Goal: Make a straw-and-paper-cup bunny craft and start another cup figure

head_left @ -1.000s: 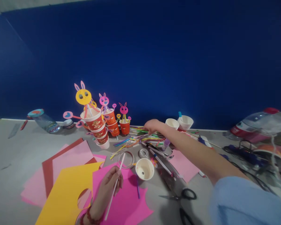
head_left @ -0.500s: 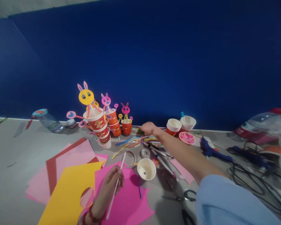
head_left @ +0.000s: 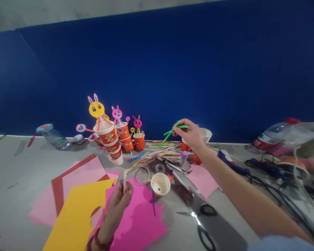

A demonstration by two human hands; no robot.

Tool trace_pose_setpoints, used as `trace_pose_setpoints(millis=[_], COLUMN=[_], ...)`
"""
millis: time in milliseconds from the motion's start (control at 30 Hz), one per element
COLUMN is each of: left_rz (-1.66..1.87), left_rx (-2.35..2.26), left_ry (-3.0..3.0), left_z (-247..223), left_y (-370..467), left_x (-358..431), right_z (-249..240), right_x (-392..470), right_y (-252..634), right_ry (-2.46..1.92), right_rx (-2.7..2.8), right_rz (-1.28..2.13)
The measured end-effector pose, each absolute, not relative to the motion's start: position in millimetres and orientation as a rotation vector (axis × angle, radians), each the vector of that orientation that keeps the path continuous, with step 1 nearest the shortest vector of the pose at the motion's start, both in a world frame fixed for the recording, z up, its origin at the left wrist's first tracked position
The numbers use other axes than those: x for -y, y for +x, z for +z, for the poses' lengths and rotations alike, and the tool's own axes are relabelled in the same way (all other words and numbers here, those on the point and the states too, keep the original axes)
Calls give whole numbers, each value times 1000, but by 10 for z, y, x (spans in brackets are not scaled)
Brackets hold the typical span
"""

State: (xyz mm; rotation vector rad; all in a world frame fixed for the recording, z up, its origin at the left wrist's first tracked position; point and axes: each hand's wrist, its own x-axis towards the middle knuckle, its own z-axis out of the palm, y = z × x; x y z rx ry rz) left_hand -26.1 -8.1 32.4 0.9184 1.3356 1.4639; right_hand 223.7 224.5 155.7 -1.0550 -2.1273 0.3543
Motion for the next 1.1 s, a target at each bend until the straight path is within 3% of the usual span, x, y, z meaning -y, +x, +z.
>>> trace_pose_setpoints(millis=[167, 333, 500, 867, 933, 1100], left_rz=[1418, 1346, 1461, 1374, 1406, 1518], left_rx=[-1330, -1215, -1039, -1101, -1107, -1184], left_ry=[1259, 1161, 1011, 769, 754, 683], left_z=[669, 804, 782, 596, 564, 471], left_y=[-101, 374, 588, 508, 445, 249], left_x=[307, 412, 324, 379, 418, 497], right_z=[1249, 884, 736, 756, 920, 1194], right_x=[-937, -75, 131, -71, -295, -1236], right_y=[2385, 2122, 1935, 2275, 2280, 1892], right_ry=[-881, -898, -764, -773, -704, -735], right_rx=[1277, 741, 713, 1702, 1950, 2674], right_rz=[1363, 1763, 1917, 1537, 1294, 324])
